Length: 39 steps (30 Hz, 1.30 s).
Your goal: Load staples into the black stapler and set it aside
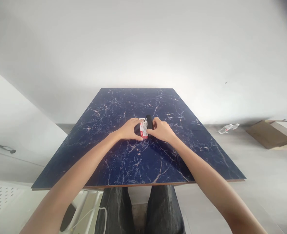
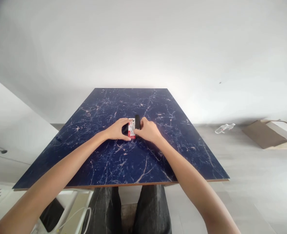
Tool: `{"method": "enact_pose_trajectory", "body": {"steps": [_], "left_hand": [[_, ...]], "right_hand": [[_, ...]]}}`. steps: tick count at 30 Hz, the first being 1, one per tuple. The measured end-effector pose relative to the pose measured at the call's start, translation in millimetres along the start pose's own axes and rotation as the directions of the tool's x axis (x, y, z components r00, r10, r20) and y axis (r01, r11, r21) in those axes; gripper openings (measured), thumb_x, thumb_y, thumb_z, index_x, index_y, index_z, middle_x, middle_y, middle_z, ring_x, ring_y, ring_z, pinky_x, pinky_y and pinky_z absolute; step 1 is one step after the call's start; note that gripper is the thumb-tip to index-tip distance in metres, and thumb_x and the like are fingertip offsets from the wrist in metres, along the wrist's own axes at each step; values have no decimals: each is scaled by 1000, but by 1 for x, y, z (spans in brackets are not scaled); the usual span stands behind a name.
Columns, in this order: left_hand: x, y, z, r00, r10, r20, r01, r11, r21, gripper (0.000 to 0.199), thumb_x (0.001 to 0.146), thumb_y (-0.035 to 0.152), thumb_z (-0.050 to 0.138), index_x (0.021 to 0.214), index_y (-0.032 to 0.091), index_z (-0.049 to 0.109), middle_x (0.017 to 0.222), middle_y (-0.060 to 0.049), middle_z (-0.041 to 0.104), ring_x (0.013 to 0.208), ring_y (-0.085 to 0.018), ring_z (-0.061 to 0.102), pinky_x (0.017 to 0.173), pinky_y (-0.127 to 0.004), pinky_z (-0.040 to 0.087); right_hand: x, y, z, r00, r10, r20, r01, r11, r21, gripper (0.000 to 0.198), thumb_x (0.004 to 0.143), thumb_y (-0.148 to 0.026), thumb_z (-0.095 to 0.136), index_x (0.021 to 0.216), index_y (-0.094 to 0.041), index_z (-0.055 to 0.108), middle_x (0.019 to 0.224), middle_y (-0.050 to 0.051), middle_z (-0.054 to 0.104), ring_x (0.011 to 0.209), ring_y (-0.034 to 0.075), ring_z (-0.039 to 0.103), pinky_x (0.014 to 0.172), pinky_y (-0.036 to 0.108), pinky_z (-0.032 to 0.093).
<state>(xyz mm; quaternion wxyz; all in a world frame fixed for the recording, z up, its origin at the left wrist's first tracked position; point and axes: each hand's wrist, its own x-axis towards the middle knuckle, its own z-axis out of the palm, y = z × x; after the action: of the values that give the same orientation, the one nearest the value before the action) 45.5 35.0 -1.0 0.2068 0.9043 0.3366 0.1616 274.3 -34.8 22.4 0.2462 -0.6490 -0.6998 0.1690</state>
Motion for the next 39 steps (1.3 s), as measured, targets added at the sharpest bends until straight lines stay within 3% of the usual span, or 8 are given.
{"method": "enact_pose_trajectory", "body": {"steps": [15, 21, 27, 29, 32, 35, 37, 39], "left_hand": [[189, 111, 79, 993, 97, 66, -94, 995, -43, 128, 64, 69, 76, 165, 15, 20, 162, -18, 39, 148, -43, 34, 119, -53, 30], [227, 125, 106, 990, 116, 85, -114, 993, -23, 130, 63, 72, 76, 165, 17, 17, 164, -17, 36, 150, -43, 31, 120, -57, 27], [230, 124, 120, 992, 84, 99, -83, 996, -14, 137, 57, 76, 79, 165, 20, 16, 165, -19, 33, 152, -45, 26, 121, -57, 22], [224, 122, 119, 993, 74, 88, -71, 997, -40, 140, 56, 81, 77, 165, 22, 13, 169, -20, 22, 156, -46, 14, 122, -59, 19], [206, 108, 110, 999, 37, -38, -42, 989, -143, 120, 69, 87, 63, 163, 27, 19, 172, -17, 12, 157, -45, 8, 120, -61, 19], [180, 76, 92, 947, -30, -320, -97, 923, -372, 65, 81, 71, 64, 126, 25, 64, 145, -15, 55, 143, -38, 39, 115, -50, 31], [159, 48, 73, 849, -207, -486, -129, 810, -571, 36, 79, 54, 75, 73, 21, 64, 91, -12, 66, 114, -32, 58, 97, -38, 43], [134, 17, 50, 752, -376, -542, -143, 709, -690, 48, 84, 46, 70, 53, 22, 44, 61, -4, 47, 86, -24, 59, 73, -29, 43]], "right_hand": [[3, 156, -116, 929, 270, -252, -307, 944, -118, 27, 73, -38, 67, 92, -23, 54, 89, 5, 69, 79, 21, 61, 68, 29, 41], [-2, 188, -127, 874, 313, -371, -369, 925, -91, 29, 72, -39, 66, 94, -22, 58, 87, 5, 69, 80, 22, 60, 70, 30, 41], [-12, 192, -110, 851, 357, -385, -380, 925, 18, 28, 72, -39, 67, 93, -22, 57, 90, 5, 69, 80, 21, 60, 71, 30, 42], [-17, 187, -106, 797, 403, -451, -401, 910, 106, 29, 75, -42, 65, 93, -21, 57, 92, 6, 70, 83, 22, 62, 75, 31, 44], [-23, 175, -103, 642, 376, -668, -351, 919, 180, 26, 86, -43, 53, 98, -21, 58, 99, 9, 70, 94, 25, 63, 88, 37, 46], [-19, 152, -100, 548, 209, -810, -234, 968, 91, 25, 91, -35, 45, 104, -19, 57, 107, 14, 67, 108, 28, 59, 100, 43, 42], [-8, 124, -91, 601, 112, -791, -151, 988, 26, 25, 90, -31, 46, 107, -18, 57, 111, 17, 65, 113, 30, 55, 103, 46, 39], [6, 82, -73, 702, 25, -711, -43, 999, -7, 27, 89, -30, 49, 111, -17, 58, 115, 18, 62, 117, 32, 52, 104, 47, 39]]}}
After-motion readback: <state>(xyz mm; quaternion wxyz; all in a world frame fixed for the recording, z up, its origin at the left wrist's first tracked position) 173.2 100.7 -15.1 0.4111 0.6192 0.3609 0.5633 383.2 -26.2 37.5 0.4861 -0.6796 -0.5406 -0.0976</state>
